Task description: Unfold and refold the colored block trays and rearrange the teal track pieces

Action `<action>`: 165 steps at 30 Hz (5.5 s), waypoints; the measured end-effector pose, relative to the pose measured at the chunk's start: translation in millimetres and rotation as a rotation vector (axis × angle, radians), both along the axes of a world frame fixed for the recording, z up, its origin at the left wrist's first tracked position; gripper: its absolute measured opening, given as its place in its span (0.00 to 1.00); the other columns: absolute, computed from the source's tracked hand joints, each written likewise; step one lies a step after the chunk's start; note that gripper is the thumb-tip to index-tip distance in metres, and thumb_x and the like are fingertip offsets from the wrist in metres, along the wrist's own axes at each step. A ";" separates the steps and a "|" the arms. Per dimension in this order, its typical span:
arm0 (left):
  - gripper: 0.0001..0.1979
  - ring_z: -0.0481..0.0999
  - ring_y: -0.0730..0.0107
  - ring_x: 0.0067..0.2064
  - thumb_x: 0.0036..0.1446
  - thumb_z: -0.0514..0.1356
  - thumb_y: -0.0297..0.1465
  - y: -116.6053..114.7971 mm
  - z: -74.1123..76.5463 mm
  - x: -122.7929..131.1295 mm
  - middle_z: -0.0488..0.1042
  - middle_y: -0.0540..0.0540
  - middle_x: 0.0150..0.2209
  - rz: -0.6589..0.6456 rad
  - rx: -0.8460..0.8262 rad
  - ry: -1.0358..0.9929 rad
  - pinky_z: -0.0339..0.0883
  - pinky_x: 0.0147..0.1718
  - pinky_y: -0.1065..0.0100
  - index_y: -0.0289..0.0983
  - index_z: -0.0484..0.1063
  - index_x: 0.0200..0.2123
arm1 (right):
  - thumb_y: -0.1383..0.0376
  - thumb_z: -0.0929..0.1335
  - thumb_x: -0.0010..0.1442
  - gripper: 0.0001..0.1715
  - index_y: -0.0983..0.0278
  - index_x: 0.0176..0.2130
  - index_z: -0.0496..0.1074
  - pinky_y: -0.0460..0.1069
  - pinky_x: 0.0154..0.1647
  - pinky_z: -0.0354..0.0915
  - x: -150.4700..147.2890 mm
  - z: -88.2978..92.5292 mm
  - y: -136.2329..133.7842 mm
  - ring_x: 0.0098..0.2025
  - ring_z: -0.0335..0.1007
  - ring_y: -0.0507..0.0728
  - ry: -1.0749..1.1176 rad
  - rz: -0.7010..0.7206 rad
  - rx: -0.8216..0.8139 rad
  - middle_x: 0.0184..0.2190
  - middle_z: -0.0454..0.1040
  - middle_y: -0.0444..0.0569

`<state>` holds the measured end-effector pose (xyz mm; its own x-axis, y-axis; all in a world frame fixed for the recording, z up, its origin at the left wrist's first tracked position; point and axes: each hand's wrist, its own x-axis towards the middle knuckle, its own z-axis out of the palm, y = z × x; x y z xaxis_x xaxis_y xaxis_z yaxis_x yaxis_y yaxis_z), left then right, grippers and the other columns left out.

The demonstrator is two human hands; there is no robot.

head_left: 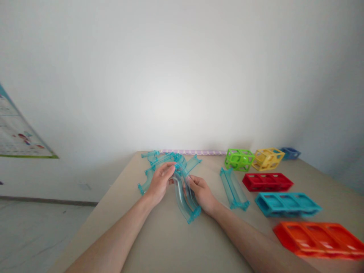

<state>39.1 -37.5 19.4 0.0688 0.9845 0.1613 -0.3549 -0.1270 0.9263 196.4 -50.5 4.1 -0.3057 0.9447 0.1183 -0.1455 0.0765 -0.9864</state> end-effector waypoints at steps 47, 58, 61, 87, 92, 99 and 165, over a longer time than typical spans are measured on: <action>0.19 0.78 0.65 0.39 0.54 0.63 0.43 1.0 -5.9 3.2 0.76 0.43 0.43 -0.022 -0.015 -0.010 0.72 0.36 0.65 0.39 0.71 0.46 | 0.67 0.61 0.59 0.31 0.63 0.61 0.57 0.53 0.41 0.66 3.7 40.9 -55.7 0.39 0.74 0.60 -1.178 -0.351 0.458 0.42 0.71 0.54; 0.21 0.77 0.63 0.41 0.56 0.62 0.41 0.4 -10.0 1.3 0.73 0.38 0.50 -0.123 -0.039 0.128 0.71 0.37 0.63 0.37 0.70 0.50 | 0.73 0.58 0.56 0.32 0.77 0.60 0.57 0.52 0.32 0.68 30.0 42.5 -30.8 0.36 0.75 0.63 -1.596 -0.671 0.176 0.41 0.65 0.64; 0.21 0.77 0.63 0.40 0.56 0.62 0.42 1.2 -9.4 0.8 0.73 0.39 0.48 -0.115 -0.035 0.133 0.72 0.36 0.63 0.37 0.71 0.49 | 0.69 0.60 0.59 0.28 0.76 0.57 0.61 0.53 0.34 0.68 27.6 37.6 -28.1 0.37 0.74 0.63 -1.580 -0.636 0.167 0.43 0.65 0.65; 0.11 0.68 0.74 0.31 0.56 0.56 0.27 5.4 -15.8 -6.6 0.71 0.45 0.44 0.176 0.363 0.714 0.63 0.32 0.71 0.39 0.76 0.40 | 0.46 0.65 0.56 0.54 0.54 0.69 0.33 0.74 0.55 0.43 40.8 32.4 -21.3 0.54 0.64 0.75 -1.598 -0.465 0.250 0.66 0.48 0.65; 0.13 0.67 0.75 0.30 0.54 0.55 0.25 9.0 -19.5 -8.0 0.71 0.46 0.43 0.204 0.360 0.712 0.63 0.31 0.72 0.39 0.75 0.42 | 0.35 0.59 0.54 0.58 0.57 0.68 0.27 0.74 0.55 0.44 44.1 32.6 -19.2 0.52 0.67 0.76 -1.543 -0.530 0.260 0.67 0.40 0.71; 0.14 0.67 0.76 0.28 0.54 0.55 0.25 9.9 -20.3 -9.4 0.70 0.46 0.41 0.215 0.353 0.704 0.62 0.29 0.73 0.39 0.74 0.42 | 0.33 0.50 0.55 0.56 0.62 0.69 0.33 0.73 0.56 0.42 50.8 39.8 -17.1 0.53 0.66 0.76 -1.514 -0.590 0.162 0.65 0.43 0.76; 0.25 0.71 0.72 0.30 0.50 0.52 0.17 22.1 -28.9 -14.8 0.74 0.44 0.42 0.294 0.305 1.008 0.69 0.40 0.65 0.35 0.69 0.51 | 0.68 0.63 0.61 0.19 0.67 0.52 0.66 0.54 0.52 0.66 -3.5 0.6 4.6 0.48 0.69 0.60 -0.748 -0.233 0.753 0.47 0.70 0.58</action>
